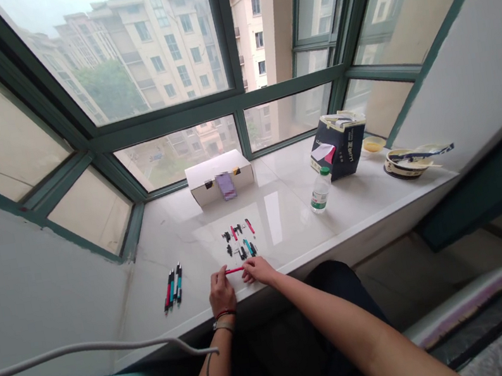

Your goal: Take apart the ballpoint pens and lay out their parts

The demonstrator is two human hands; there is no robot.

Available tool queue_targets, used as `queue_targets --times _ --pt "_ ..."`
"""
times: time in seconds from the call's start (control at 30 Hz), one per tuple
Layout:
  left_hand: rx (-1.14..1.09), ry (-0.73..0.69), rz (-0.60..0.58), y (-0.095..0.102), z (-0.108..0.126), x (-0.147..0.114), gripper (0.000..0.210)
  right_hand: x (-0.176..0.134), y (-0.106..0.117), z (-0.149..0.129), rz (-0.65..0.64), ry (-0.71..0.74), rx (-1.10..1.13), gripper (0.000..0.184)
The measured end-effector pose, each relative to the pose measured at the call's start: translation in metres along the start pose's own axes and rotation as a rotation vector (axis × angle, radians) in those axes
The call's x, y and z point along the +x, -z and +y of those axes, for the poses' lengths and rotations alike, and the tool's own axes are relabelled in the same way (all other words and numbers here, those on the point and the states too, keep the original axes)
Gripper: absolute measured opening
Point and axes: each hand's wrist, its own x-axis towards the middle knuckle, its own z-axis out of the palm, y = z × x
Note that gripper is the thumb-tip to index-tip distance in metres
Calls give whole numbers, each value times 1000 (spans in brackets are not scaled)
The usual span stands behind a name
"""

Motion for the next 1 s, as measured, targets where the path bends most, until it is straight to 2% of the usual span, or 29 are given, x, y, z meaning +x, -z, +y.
queue_targets --times 0.1,0.2,0.37,0.43,0.57,0.63,0.77,1.0 --pt "33 24 -2 -1 1 1 34 -2 2 -1 17 -7 101 3" --pt "48 29 -17 -2 2 2 31 -6 2 -2 19 21 158 6" --pt "71 16 -49 -1 3 2 31 -10 15 -2 23 107 38 14" --pt "78 17 -55 -1 3 2 31 -9 30 -3 125 193 -86 17" --pt "79 14 -62 -1 3 2 32 1 70 -12 479 308 -380 18" --pt "85 19 -68 -2 3 2 32 10 84 -17 543 298 -491 16" --pt "101 10 -68 -3 2 2 31 29 89 -22 557 292 -633 15" --pt "129 18 -80 -4 2 2 31 47 73 -23 446 299 -769 12"
